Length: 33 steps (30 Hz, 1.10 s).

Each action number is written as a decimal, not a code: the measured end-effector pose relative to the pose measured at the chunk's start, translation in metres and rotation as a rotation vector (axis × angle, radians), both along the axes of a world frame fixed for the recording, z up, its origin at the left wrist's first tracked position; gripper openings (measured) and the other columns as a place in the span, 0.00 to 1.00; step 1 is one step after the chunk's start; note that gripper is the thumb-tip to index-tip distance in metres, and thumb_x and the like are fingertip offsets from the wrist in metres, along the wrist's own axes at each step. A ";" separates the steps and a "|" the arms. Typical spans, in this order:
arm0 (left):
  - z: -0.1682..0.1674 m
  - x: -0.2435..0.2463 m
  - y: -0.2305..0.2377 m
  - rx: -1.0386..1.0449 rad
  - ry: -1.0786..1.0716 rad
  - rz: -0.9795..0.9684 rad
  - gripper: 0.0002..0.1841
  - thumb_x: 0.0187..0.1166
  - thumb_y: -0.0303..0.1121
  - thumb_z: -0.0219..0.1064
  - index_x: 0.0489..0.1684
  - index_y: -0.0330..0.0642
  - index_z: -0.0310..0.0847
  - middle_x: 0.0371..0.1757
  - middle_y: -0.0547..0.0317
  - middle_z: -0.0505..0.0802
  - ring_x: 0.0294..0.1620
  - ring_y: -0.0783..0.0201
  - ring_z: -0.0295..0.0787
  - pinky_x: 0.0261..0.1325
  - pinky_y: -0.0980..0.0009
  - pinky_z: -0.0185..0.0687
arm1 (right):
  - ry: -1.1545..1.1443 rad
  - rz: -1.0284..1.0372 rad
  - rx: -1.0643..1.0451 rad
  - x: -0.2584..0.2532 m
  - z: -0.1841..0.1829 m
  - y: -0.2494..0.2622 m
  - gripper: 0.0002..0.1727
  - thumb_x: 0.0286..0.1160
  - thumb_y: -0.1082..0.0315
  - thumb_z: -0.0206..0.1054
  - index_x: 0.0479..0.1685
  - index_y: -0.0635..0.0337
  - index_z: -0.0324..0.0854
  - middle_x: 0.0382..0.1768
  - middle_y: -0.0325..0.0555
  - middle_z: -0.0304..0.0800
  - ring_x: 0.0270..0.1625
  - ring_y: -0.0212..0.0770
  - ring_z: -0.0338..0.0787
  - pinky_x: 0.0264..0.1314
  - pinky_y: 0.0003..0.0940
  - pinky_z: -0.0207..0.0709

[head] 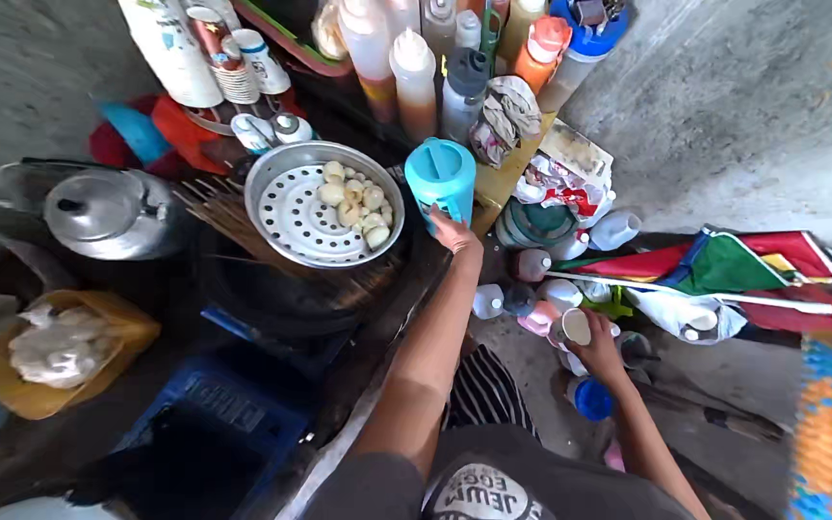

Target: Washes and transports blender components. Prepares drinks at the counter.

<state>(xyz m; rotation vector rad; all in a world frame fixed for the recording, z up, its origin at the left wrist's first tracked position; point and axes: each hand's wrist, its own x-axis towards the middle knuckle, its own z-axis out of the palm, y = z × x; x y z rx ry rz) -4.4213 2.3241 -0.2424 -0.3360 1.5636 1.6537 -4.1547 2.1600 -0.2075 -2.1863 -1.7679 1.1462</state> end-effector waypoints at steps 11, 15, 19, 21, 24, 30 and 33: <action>-0.044 -0.018 0.068 -0.025 0.051 0.178 0.25 0.94 0.49 0.42 0.36 0.39 0.75 0.25 0.62 0.76 0.21 0.71 0.71 0.29 0.76 0.73 | 0.196 0.194 0.204 -0.120 -0.056 0.227 0.50 0.63 0.73 0.81 0.91 0.61 0.57 0.84 0.72 0.60 0.81 0.68 0.72 0.75 0.62 0.74; -0.034 -0.025 0.041 -0.159 0.108 -0.084 0.30 0.97 0.48 0.36 0.76 0.33 0.73 0.69 0.39 0.84 0.69 0.50 0.80 0.74 0.52 0.72 | 0.192 0.265 0.215 -0.167 -0.085 0.284 0.50 0.65 0.73 0.79 0.91 0.64 0.56 0.84 0.75 0.59 0.81 0.72 0.70 0.78 0.62 0.72; 0.001 -0.035 -0.013 -0.100 0.113 -0.493 0.28 0.89 0.26 0.57 0.88 0.31 0.56 0.85 0.30 0.69 0.85 0.41 0.66 0.84 0.50 0.63 | 0.129 0.350 0.248 -0.201 -0.105 0.318 0.47 0.65 0.70 0.80 0.88 0.66 0.60 0.84 0.79 0.58 0.82 0.75 0.68 0.79 0.63 0.71; 0.022 -0.043 -0.059 -0.038 0.141 -0.759 0.29 0.87 0.26 0.60 0.86 0.26 0.58 0.83 0.29 0.72 0.84 0.45 0.71 0.85 0.57 0.67 | 0.062 0.390 0.276 -0.208 -0.108 0.322 0.50 0.63 0.68 0.81 0.89 0.68 0.57 0.87 0.77 0.52 0.85 0.74 0.64 0.81 0.63 0.68; 0.042 -0.063 -0.144 -0.004 0.175 -1.145 0.21 0.93 0.33 0.53 0.76 0.26 0.73 0.69 0.32 0.86 0.70 0.46 0.85 0.78 0.52 0.73 | -0.009 0.420 0.315 -0.218 -0.104 0.319 0.55 0.61 0.68 0.83 0.89 0.76 0.52 0.87 0.80 0.52 0.90 0.72 0.57 0.91 0.57 0.54; 0.021 -0.073 -0.348 -0.430 0.231 -1.011 0.23 0.93 0.41 0.54 0.75 0.33 0.77 0.74 0.33 0.84 0.77 0.35 0.78 0.79 0.34 0.66 | -0.070 0.500 0.295 -0.225 -0.074 0.284 0.54 0.67 0.63 0.81 0.88 0.80 0.50 0.85 0.78 0.58 0.88 0.67 0.62 0.91 0.52 0.57; -0.013 -0.036 -0.453 -0.566 0.065 -0.558 0.23 0.93 0.39 0.53 0.75 0.30 0.76 0.73 0.30 0.83 0.78 0.34 0.76 0.80 0.34 0.65 | -0.185 0.608 0.263 -0.237 0.010 0.213 0.44 0.79 0.65 0.71 0.86 0.82 0.52 0.83 0.78 0.64 0.85 0.65 0.68 0.89 0.50 0.60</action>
